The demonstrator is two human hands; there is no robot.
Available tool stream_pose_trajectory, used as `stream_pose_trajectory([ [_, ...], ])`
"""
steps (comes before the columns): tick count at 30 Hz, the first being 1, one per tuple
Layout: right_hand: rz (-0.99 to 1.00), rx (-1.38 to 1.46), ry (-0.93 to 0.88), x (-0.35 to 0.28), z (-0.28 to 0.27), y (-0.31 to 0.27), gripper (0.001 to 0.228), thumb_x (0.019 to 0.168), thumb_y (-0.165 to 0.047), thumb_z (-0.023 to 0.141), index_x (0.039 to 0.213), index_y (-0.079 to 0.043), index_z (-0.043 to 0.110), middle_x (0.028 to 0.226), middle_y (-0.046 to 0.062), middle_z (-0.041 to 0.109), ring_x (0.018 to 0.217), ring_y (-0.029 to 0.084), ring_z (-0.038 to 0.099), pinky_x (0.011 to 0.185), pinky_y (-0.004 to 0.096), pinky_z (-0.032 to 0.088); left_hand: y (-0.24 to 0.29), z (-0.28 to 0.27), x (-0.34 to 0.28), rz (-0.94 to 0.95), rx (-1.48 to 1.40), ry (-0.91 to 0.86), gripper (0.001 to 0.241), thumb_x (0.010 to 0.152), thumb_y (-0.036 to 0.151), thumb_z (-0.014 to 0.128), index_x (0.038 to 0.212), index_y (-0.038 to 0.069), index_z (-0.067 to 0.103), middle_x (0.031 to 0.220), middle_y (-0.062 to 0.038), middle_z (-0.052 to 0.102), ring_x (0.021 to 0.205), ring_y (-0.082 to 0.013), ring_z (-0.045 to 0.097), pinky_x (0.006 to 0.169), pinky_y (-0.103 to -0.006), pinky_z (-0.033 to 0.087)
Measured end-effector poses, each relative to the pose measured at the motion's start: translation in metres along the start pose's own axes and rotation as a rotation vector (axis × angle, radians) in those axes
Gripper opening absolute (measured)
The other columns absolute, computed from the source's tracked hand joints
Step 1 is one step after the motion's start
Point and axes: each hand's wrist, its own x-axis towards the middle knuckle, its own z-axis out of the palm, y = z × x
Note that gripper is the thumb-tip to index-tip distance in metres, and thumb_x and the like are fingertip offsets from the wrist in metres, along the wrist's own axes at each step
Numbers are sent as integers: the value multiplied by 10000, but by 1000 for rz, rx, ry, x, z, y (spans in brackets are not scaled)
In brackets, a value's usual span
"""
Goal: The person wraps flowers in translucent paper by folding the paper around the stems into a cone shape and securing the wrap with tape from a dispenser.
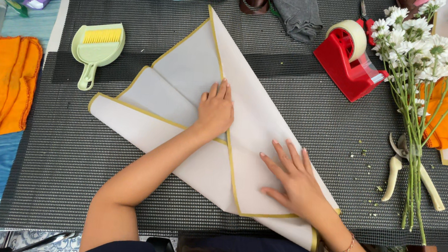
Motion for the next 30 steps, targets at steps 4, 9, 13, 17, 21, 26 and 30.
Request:
stream_pose_trajectory([
  [4,93,-80,-227,4,5,-5,975,854,-838,601,1647,-389,255,1745,83,111,1575,461,58,1207,711,79,1,2,-4,-10,24,-7,581,1061,308,450,1473,-98,506,1591,-268,451,1476,-408,369,1088,-534,276],
  [9,93,-81,-260,6,2,-9,1009,844,-859,591,1659,-393,220,1749,117,69,1580,462,37,1201,718,62,-1,9,-10,-6,72,-3,620,1063,349,458,1485,-105,482,1597,-283,424,1482,-417,352,1115,-560,236],
  [13,89,-124,-249,5,7,-9,1003,848,-875,564,1660,-404,212,1750,121,59,1579,460,36,1191,726,68,1,11,-11,0,68,29,685,1065,395,462,1529,-106,420,1619,-305,369,1484,-448,352,1133,-582,240],
  [17,109,-124,-286,8,2,-13,988,839,-886,554,1650,-430,221,1756,116,31,1585,457,24,1195,732,67,10,-12,-16,86,13,56,753,1057,467,482,1598,-35,339,1673,-283,279,1507,-451,336,1156,-613,249],
  [21,96,-25,-332,10,-19,-16,911,887,-782,579,1640,-365,281,1747,160,71,1581,477,51,1190,748,101,5,-6,-15,32,-2,-81,890,1031,636,412,1618,-22,294,1680,-298,248,1559,-425,273,1207,-655,149],
  [26,66,71,-260,13,-19,11,645,1011,-510,555,1582,-235,434,1690,194,276,1541,442,283,1170,691,297,5,-11,-15,-7,61,-186,950,1020,692,343,1599,-60,306,1657,-327,284,1570,-423,262,1232,-669,17],
  [30,-47,-201,-33,31,-7,24,819,908,-729,568,1566,-257,445,1684,117,320,1566,367,263,1219,648,211,4,-14,-16,-17,118,-225,982,1013,716,306,1584,-83,318,1643,-335,310,1570,-427,260,1238,-670,-16],
])
